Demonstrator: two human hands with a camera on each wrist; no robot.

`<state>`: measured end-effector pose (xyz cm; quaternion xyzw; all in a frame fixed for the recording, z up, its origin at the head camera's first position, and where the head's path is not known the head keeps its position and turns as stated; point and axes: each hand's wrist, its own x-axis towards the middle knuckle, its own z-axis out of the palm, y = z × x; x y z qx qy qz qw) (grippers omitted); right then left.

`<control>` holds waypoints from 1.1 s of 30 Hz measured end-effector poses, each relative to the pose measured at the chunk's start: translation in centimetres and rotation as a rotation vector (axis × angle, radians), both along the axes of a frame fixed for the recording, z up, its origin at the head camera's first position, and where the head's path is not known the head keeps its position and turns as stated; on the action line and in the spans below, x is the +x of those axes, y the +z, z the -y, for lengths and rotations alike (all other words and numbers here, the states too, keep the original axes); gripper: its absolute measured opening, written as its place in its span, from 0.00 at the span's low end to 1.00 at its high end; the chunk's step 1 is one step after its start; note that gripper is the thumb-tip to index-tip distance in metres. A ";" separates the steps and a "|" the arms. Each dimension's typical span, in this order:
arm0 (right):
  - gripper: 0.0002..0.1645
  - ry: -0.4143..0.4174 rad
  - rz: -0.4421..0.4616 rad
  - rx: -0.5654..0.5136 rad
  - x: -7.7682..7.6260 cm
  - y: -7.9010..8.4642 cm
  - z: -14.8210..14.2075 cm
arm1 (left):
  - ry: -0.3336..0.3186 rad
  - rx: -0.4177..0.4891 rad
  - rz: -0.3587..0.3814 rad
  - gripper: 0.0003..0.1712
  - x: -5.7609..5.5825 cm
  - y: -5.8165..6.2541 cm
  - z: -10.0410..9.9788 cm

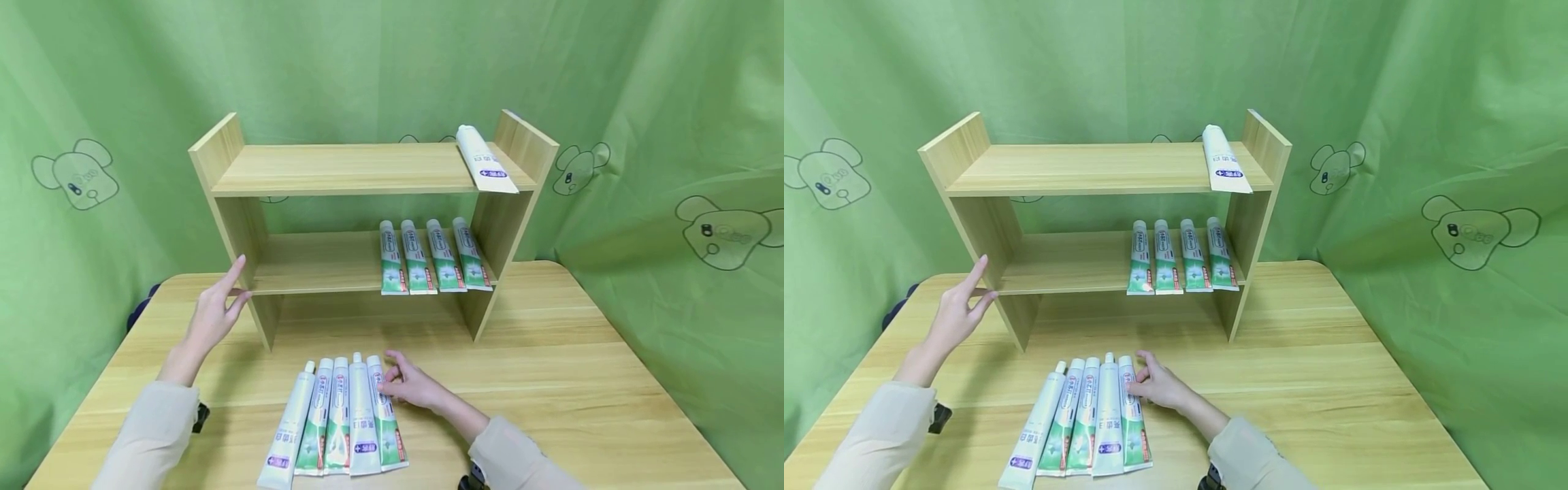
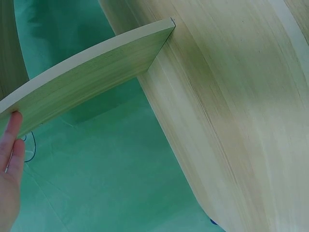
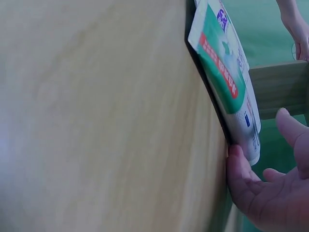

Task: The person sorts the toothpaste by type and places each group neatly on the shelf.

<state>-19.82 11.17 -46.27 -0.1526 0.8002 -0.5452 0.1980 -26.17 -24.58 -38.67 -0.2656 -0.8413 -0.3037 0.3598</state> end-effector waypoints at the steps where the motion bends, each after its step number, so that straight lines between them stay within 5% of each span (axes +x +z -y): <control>1: 0.46 0.008 0.001 0.012 0.1 0.0 0.0 | 0.000 -0.001 -0.002 0.42 0.0 0.0 0.0; 19: 0.47 -0.079 -0.162 0.221 1.6 -0.2 1.8 | 0.008 -0.006 -0.006 0.43 0.1 0.1 -0.1; 33: 0.42 -0.107 -0.168 0.298 2.1 -0.2 2.2 | 0.002 -0.005 -0.012 0.43 0.1 -0.1 -0.1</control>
